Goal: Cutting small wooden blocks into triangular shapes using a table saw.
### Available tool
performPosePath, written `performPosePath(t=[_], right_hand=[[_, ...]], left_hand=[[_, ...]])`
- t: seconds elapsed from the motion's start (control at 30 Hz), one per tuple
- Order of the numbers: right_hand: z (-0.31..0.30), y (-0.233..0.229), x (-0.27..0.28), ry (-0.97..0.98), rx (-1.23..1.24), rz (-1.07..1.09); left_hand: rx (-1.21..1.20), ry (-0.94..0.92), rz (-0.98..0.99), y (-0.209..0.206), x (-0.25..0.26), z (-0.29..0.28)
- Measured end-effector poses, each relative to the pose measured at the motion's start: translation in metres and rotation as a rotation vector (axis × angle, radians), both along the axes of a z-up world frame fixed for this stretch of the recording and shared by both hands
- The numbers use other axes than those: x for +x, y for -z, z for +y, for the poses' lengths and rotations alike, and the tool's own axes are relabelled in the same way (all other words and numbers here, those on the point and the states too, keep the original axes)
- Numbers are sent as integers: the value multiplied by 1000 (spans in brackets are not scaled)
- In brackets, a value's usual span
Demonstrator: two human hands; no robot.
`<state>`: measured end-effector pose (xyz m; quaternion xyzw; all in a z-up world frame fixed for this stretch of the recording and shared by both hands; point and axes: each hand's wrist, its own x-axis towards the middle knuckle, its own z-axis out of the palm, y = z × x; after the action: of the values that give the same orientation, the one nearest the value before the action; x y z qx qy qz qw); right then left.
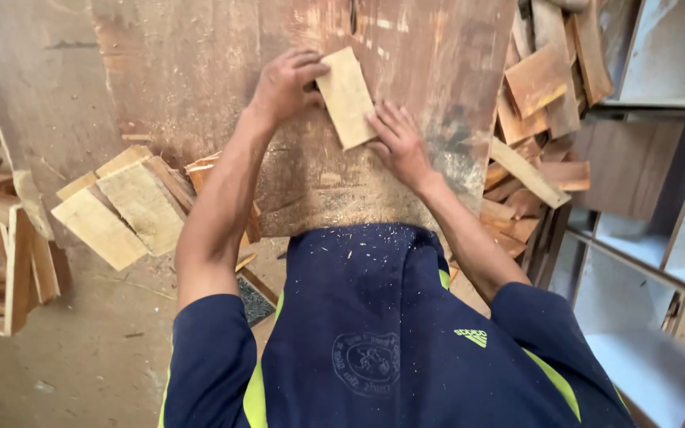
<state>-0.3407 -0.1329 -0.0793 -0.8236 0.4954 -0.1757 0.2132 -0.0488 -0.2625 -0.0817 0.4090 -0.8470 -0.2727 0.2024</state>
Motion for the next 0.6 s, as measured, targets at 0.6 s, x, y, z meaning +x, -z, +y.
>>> performPosePath(t=[0.6], right_hand=[[-71,34,-28,-46,-46,0]], left_hand=[[-161,12,55,41,-3,-62]])
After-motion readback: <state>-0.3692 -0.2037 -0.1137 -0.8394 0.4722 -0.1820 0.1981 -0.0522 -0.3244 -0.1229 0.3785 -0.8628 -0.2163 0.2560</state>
